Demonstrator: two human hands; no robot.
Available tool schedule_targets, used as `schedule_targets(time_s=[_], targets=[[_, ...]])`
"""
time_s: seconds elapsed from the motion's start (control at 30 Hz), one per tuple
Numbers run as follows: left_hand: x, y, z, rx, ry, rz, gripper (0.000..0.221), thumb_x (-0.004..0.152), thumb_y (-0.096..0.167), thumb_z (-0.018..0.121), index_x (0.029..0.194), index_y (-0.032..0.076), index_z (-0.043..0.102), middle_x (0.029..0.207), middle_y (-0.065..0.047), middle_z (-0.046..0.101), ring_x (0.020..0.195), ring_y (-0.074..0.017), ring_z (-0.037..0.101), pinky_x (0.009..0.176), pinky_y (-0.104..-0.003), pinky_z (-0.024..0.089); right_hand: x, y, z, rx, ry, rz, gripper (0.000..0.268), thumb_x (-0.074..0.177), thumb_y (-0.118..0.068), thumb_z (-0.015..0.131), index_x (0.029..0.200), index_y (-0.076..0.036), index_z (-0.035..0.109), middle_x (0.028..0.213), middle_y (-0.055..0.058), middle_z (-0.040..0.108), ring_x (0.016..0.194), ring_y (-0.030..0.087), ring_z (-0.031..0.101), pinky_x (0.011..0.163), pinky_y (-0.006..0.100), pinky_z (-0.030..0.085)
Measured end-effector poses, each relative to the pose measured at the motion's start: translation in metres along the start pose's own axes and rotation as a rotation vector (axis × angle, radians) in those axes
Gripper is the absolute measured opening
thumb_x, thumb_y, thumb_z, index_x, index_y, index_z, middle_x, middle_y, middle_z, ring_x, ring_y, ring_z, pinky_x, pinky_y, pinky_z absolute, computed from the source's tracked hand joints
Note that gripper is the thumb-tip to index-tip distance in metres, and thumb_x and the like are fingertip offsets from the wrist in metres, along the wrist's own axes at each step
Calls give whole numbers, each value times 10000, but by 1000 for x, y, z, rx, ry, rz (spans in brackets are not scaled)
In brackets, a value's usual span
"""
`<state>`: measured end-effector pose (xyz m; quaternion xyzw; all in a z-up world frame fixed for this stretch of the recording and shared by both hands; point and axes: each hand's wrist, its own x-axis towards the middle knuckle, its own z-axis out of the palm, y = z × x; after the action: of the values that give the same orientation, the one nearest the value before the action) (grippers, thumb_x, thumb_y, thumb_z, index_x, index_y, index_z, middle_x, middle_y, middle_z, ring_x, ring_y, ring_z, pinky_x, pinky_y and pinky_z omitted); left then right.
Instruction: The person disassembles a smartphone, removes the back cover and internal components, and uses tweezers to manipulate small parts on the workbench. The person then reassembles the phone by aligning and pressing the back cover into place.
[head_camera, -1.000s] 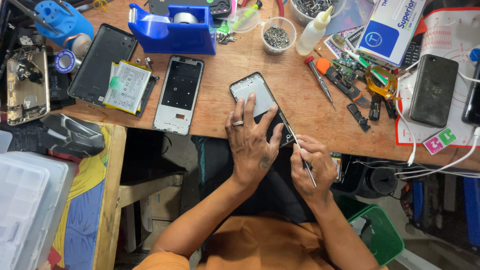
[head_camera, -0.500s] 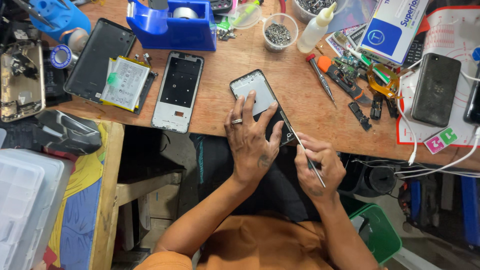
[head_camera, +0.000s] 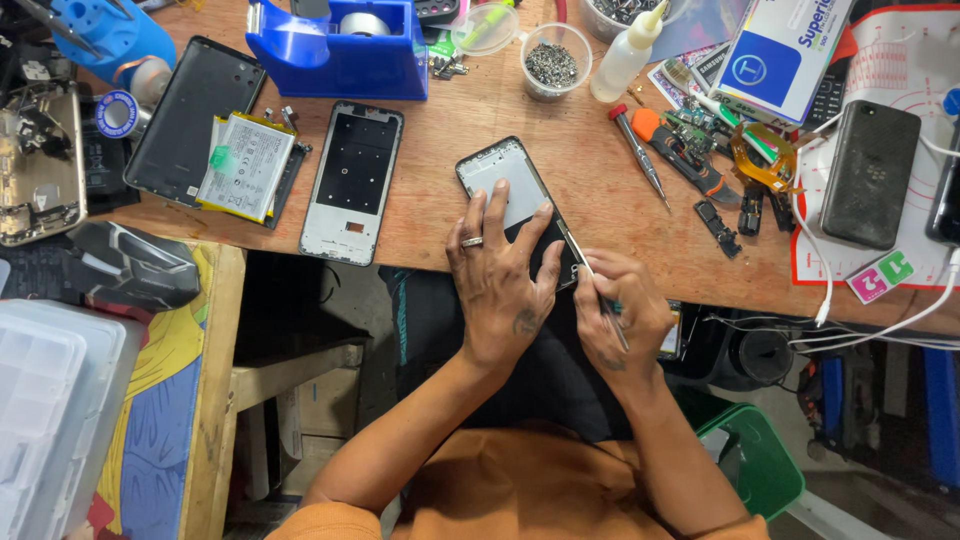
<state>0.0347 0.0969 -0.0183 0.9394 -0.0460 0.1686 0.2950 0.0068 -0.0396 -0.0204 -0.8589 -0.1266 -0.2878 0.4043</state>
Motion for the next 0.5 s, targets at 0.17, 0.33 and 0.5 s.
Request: schedule_targets(time_s=[0.17, 0.33, 0.5], targets=[[-2, -1, -1, 12, 4, 12, 407, 915, 341, 722, 1293, 191, 710, 1539, -151, 459, 1442, -334, 369, 1189, -472, 259, 18, 0, 14, 21, -20, 5, 206, 908, 82, 743, 877, 18, 550, 1055, 187, 727, 1018, 308, 747, 852, 366, 605], [-1, -2, 0, 7, 6, -7, 436, 905, 358, 722, 1309, 195, 700, 1530, -135, 466, 1437, -321, 372, 1189, -467, 261, 23, 0, 17, 10, -35, 18, 194, 919, 74, 748, 875, 23, 567, 1052, 187, 735, 998, 297, 761, 821, 360, 606], [-1, -2, 0, 14, 5, -12, 447, 906, 378, 720, 1313, 195, 690, 1533, -133, 467, 1433, -322, 369, 1182, -472, 258, 10, -5, 0, 0, -21, 0, 259, 931, 72, 740, 812, -7, 524, 1018, 161, 728, 997, 290, 773, 806, 339, 617]])
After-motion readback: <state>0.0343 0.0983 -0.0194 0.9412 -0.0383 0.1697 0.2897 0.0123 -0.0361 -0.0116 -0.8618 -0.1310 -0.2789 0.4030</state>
